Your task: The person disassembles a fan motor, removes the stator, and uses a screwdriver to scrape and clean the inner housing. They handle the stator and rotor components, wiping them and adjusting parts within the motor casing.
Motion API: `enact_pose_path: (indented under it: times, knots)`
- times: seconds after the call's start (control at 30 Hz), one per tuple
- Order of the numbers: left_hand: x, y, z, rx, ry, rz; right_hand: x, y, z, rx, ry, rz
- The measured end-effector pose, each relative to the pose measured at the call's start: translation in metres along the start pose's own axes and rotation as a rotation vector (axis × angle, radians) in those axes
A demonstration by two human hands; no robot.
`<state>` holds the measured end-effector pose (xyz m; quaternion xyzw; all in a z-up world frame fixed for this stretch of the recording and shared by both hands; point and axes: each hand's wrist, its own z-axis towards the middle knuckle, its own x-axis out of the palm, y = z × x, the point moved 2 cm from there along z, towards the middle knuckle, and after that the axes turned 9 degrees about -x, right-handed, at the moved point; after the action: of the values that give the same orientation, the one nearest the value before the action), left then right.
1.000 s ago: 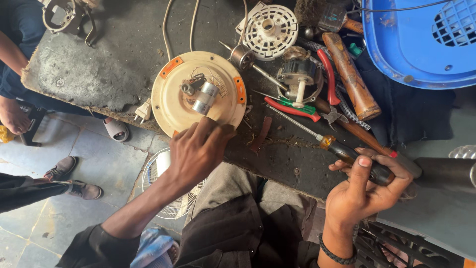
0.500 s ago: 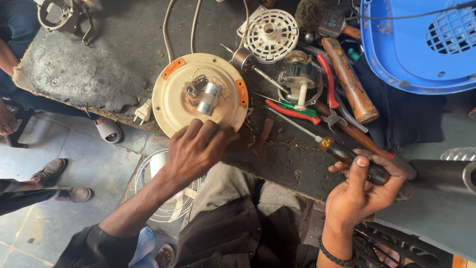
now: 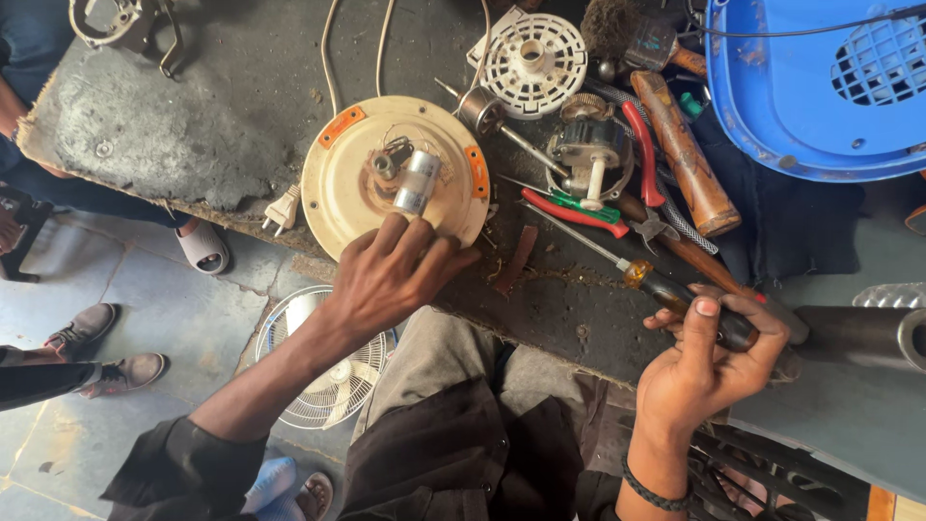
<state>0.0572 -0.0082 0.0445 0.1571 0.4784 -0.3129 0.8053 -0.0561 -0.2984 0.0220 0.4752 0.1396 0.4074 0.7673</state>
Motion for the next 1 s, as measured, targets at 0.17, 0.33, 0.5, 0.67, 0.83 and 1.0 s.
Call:
enact_pose_path:
  times: [0.17,0.33,0.5,0.67,0.83,1.0]
  knots:
    - [-0.012,-0.005,0.000,0.019,-0.093,-0.081,0.000,0.000,0.001,-0.008,0.008,0.017]
    - [-0.010,-0.003,0.006,0.002,-0.073,-0.019,0.001,-0.001,0.001,0.002,-0.009,0.005]
    - [-0.005,-0.006,0.007,-0.032,-0.139,-0.014,-0.001,0.001,0.001,0.006,0.006,0.002]
    - [-0.015,-0.013,0.001,-0.113,-0.066,-0.044,0.001,0.000,0.001,0.007,-0.010,-0.017]
    - [-0.008,-0.012,0.007,-0.146,-0.135,0.006,0.000,0.000,0.000,-0.002,0.000,-0.006]
    - [-0.011,-0.016,-0.002,-0.156,-0.105,-0.032,0.000,-0.001,0.002,-0.013,0.008,0.002]
